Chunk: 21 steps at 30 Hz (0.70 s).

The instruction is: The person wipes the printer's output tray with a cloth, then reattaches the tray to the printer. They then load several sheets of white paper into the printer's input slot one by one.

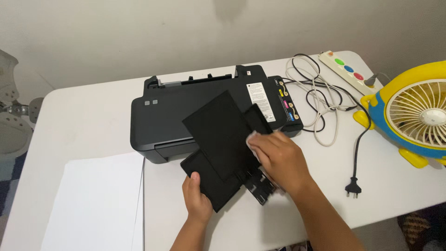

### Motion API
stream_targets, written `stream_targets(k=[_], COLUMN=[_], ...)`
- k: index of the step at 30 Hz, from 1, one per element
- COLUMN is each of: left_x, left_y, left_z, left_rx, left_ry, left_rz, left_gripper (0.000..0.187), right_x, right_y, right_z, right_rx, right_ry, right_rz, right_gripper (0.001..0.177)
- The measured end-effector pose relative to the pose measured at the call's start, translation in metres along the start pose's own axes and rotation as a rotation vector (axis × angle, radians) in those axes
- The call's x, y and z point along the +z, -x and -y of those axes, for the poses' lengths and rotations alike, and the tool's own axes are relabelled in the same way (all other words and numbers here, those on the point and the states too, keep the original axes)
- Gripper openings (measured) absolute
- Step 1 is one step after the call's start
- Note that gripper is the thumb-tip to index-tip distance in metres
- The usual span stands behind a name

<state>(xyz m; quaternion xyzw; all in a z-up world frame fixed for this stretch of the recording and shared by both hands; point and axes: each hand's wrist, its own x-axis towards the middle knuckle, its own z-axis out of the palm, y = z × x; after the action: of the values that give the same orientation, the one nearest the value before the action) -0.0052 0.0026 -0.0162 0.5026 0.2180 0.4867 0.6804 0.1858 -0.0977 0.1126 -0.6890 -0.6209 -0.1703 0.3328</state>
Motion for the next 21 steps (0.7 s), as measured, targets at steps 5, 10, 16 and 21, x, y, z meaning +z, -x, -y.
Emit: stream_targets(k=[5, 10, 16, 21], left_x=[0.002, 0.004, -0.003, -0.017], left_y=[-0.001, 0.003, 0.004, 0.01], left_z=[0.0, -0.006, 0.004, 0.026], left_rx=[-0.038, -0.111, -0.014, 0.039], left_ry=[-0.11, 0.004, -0.105, -0.171], left_rz=[-0.015, 0.016, 0.07, 0.087], left_gripper=[0.059, 0.056, 0.054, 0.051], right_x=[-0.023, -0.013, 0.004, 0.014], right_y=[0.005, -0.008, -0.028, -0.027], right_z=[-0.022, -0.023, -0.024, -0.038], right_rx=[0.555, 0.245, 0.168, 0.714], right_ry=[-0.397, -0.282, -0.112, -0.523], right_rz=[0.177, -0.261, -0.251, -0.06], right_gripper=[0.013, 0.012, 0.031, 0.029])
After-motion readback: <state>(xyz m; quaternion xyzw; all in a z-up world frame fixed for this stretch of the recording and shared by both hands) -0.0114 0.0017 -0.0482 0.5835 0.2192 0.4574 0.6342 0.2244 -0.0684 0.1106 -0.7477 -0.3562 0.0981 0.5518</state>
